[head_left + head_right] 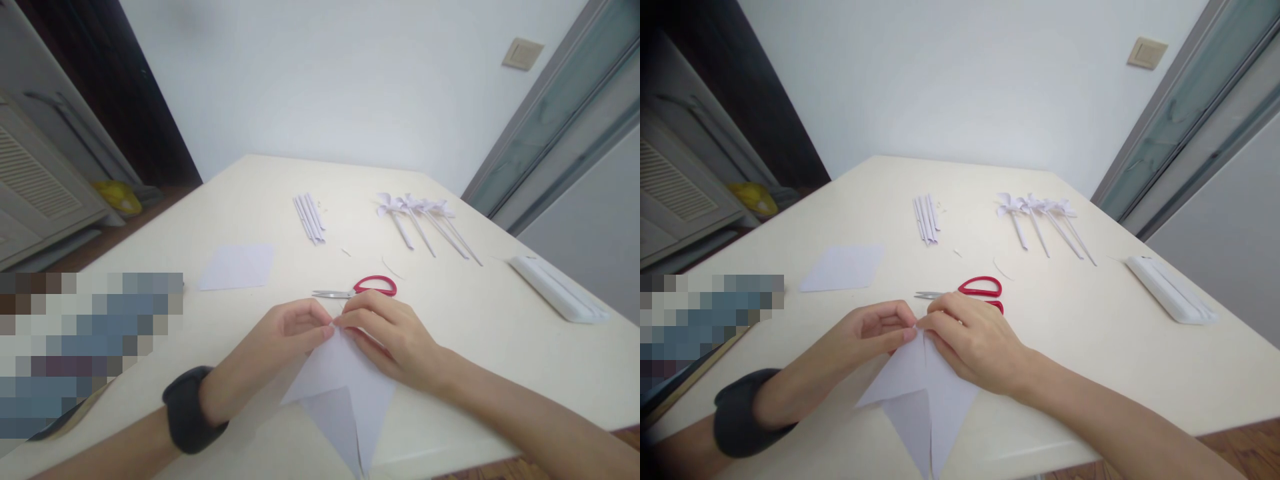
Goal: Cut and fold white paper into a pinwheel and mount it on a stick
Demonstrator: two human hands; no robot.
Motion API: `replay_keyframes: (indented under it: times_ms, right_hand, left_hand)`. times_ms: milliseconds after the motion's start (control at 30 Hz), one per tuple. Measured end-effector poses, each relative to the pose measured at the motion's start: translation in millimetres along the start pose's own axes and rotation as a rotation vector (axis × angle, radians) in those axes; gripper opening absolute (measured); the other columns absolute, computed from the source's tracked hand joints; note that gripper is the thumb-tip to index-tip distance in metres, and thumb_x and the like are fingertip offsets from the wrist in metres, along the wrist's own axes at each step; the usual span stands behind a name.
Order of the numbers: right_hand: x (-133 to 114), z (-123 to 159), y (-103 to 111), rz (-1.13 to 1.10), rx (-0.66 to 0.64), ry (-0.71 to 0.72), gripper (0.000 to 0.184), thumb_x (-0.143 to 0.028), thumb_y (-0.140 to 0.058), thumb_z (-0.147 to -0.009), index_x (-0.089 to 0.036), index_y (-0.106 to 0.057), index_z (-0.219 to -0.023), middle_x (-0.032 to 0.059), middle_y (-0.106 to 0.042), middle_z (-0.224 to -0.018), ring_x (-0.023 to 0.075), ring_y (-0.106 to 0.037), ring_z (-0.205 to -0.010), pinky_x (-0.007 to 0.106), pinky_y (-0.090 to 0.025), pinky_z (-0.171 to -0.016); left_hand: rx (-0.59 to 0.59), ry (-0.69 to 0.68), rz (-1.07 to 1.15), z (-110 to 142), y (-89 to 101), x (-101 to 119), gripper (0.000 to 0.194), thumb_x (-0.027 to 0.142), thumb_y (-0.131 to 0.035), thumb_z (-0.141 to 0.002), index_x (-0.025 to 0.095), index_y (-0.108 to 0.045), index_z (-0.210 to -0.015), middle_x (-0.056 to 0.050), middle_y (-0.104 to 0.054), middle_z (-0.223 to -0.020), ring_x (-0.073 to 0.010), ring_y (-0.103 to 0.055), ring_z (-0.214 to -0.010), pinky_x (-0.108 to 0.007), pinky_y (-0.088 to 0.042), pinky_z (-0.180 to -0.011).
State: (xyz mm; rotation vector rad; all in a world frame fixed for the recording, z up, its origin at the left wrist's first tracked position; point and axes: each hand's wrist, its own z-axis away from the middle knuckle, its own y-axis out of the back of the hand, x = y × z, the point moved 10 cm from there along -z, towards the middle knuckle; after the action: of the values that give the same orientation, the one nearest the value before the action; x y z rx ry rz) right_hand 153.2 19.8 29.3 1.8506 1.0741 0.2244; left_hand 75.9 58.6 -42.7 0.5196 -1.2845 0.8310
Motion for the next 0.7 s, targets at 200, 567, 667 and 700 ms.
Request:
replay_keyframes:
  times_ms: [200,567,667,700]
  right_hand:
    - [13.9,1.2,-8.7,-0.151,-0.053,-0.19,0.008,-0.021,-0.046,-0.087,-0.018,-0.052,-0.093,0.0042,-0.054,-0.093,0.0137,-0.051,-0.083,0.026,-0.044,-0.069]
    - [21.9,2.5,-10.0,-0.323,-0.047,-0.306,0.006,-0.015,-0.054,-0.083,-0.019,-0.052,-0.086,0.001,-0.051,-0.087,0.0107,-0.049,-0.074,0.024,-0.043,-0.067]
    - [24.2,2.3,-10.8,-0.365,-0.04,-0.317,0.005,-0.014,-0.055,-0.082,-0.018,-0.053,-0.083,0.0009,-0.051,-0.086,0.0107,-0.049,-0.074,0.023,-0.043,-0.066]
    - [24.6,2.1,-11.2,-0.375,-0.04,-0.319,0.004,-0.014,-0.055,-0.082,-0.018,-0.053,-0.083,0.0009,-0.051,-0.085,0.0107,-0.049,-0.074,0.023,-0.043,-0.066]
  left_hand:
    - [0.046,-0.074,-0.254,3.3,1.6,6.2,0.015,0.033,-0.055,-0.08,0.018,-0.055,-0.075,0.001,-0.061,-0.072,-0.0147,-0.056,-0.068,-0.023,-0.04,-0.058]
    - [0.087,-0.206,-0.529,7.4,-1.7,24.2,0.011,0.027,-0.052,-0.081,0.021,-0.059,-0.075,0.003,-0.065,-0.074,-0.0131,-0.059,-0.068,-0.024,-0.045,-0.064]
    - [0.095,-0.208,-0.526,8.4,-1.1,25.8,0.013,0.029,-0.05,-0.083,0.021,-0.058,-0.076,0.003,-0.065,-0.076,-0.0133,-0.059,-0.071,-0.024,-0.045,-0.066]
    - [0.105,-0.208,-0.533,8.8,-0.2,26.0,0.013,0.029,-0.05,-0.083,0.021,-0.058,-0.076,0.003,-0.065,-0.076,-0.0133,-0.059,-0.07,-0.024,-0.045,-0.066]
